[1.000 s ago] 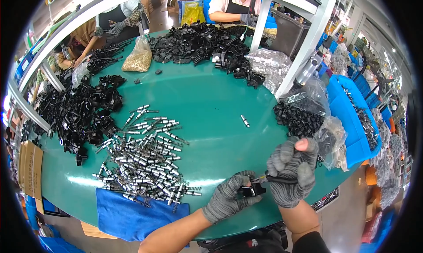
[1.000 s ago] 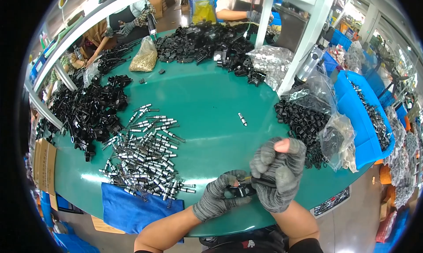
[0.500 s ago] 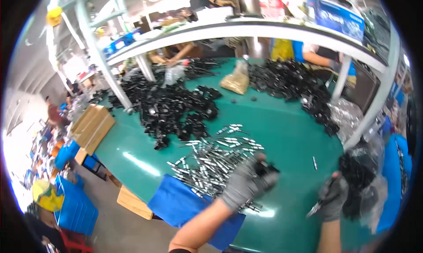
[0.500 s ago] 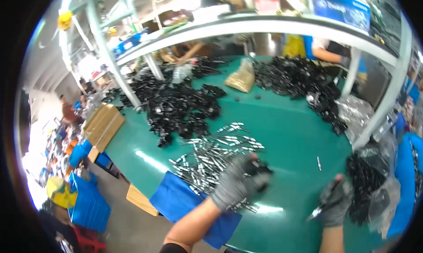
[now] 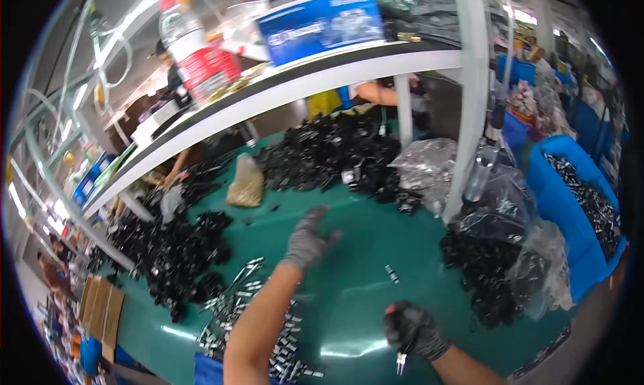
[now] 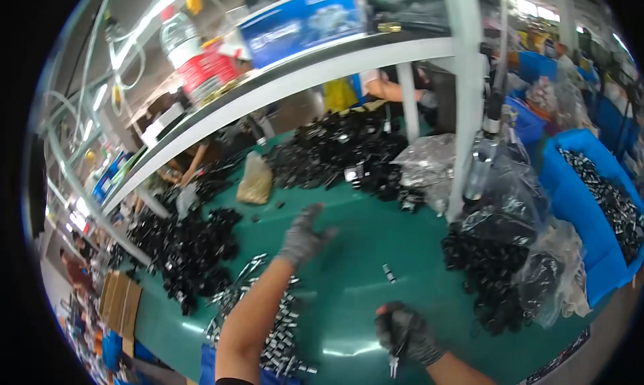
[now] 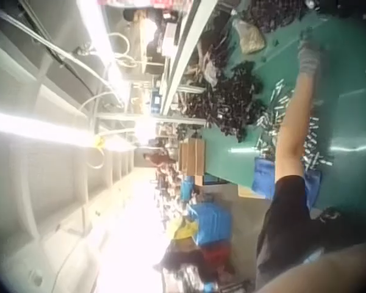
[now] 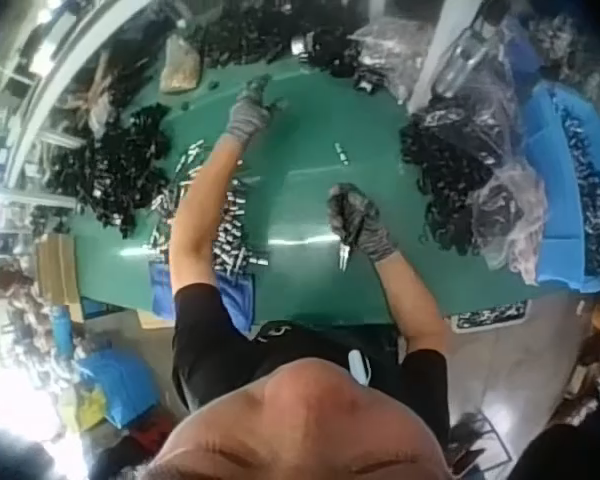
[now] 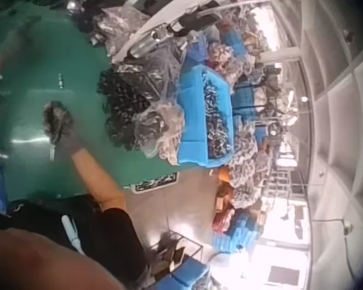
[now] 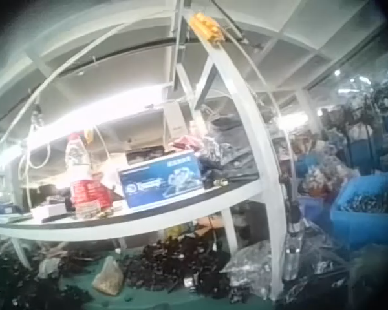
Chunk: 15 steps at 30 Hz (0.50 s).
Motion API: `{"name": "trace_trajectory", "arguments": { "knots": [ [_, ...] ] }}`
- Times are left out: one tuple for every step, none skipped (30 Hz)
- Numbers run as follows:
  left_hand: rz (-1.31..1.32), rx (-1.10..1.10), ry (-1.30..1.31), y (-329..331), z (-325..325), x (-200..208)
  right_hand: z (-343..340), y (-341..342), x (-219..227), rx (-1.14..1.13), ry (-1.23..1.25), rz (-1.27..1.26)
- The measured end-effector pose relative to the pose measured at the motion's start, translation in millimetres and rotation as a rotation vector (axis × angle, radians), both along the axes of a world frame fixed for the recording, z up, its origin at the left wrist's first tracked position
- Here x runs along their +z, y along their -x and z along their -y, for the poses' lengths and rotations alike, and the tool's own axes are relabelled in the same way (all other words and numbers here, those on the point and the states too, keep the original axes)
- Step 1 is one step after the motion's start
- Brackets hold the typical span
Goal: Assembling small plastic and metal components by hand at an industrial workbench.
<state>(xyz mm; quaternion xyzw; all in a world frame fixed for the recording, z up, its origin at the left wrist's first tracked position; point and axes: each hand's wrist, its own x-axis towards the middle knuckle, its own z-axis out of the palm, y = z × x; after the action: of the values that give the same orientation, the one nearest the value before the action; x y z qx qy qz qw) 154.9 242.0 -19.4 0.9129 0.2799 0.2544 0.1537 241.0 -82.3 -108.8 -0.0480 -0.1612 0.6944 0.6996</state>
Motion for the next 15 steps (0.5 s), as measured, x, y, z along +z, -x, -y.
{"name": "trace_trajectory", "arguments": {
  "knots": [
    [-0.067, -0.108, -0.115, -40.6, 11.3, -3.3, 1.6, 3.1, 4.8, 0.022, -0.004, -0.037],
    [-0.044, -0.171, -0.075, -78.0, 25.2, -2.5, 1.2, 2.7, 14.1, 0.042, -0.029, -0.024],
    [-0.018, -0.236, -0.031, -112.4, 41.7, 1.6, 5.3, 5.7, 17.8, 0.014, 0.076, 0.014],
    [-0.057, -0.203, 0.007, -140.7, 53.3, 3.5, 6.7, 9.2, 20.3, -0.003, 0.181, 0.05],
    [-0.098, -0.162, 0.045, -162.8, 64.5, 4.1, 3.9, 10.3, 23.2, -0.013, 0.135, 0.075],
    [-0.141, -0.083, -0.048, -174.9, 76.6, 4.3, 2.5, 10.8, 27.4, -0.025, 0.145, 0.067],
    [-0.149, -0.09, -0.039, -178.5, 77.1, -4.0, 0.9, 11.5, 31.6, -0.005, 0.177, 0.057],
    [-0.118, -0.078, -0.033, -177.7, 74.5, -13.1, 1.4, 11.6, 33.1, 0.022, 0.208, 0.047],
    [-0.079, -0.078, -0.032, -176.3, 78.6, -11.5, 2.5, 9.0, 31.0, 0.012, 0.201, 0.05],
    [-0.032, -0.07, -0.117, -166.7, 87.5, -13.7, 3.6, 6.3, 26.6, 0.009, 0.204, 0.049],
    [-0.032, -0.069, -0.114, -155.4, 92.1, -13.4, 5.1, 4.0, 21.7, 0.005, 0.165, 0.019],
    [-0.15, -0.072, -0.086, -138.9, 95.6, -4.9, 6.7, 3.5, 21.0, 0.006, 0.131, -0.012],
    [-0.272, -0.064, -0.058, -118.7, 93.4, -1.7, 4.5, 1.5, 26.7, 0.008, 0.096, -0.015],
    [-0.16, -0.123, -0.206, -91.9, 86.0, -9.1, 1.9, 1.5, 28.8, 0.029, 0.1, -0.019],
    [-0.162, -0.107, -0.195, -67.0, 85.6, -4.8, 1.7, 1.1, 29.5, 0.005, 0.104, -0.013]
  ]
}}
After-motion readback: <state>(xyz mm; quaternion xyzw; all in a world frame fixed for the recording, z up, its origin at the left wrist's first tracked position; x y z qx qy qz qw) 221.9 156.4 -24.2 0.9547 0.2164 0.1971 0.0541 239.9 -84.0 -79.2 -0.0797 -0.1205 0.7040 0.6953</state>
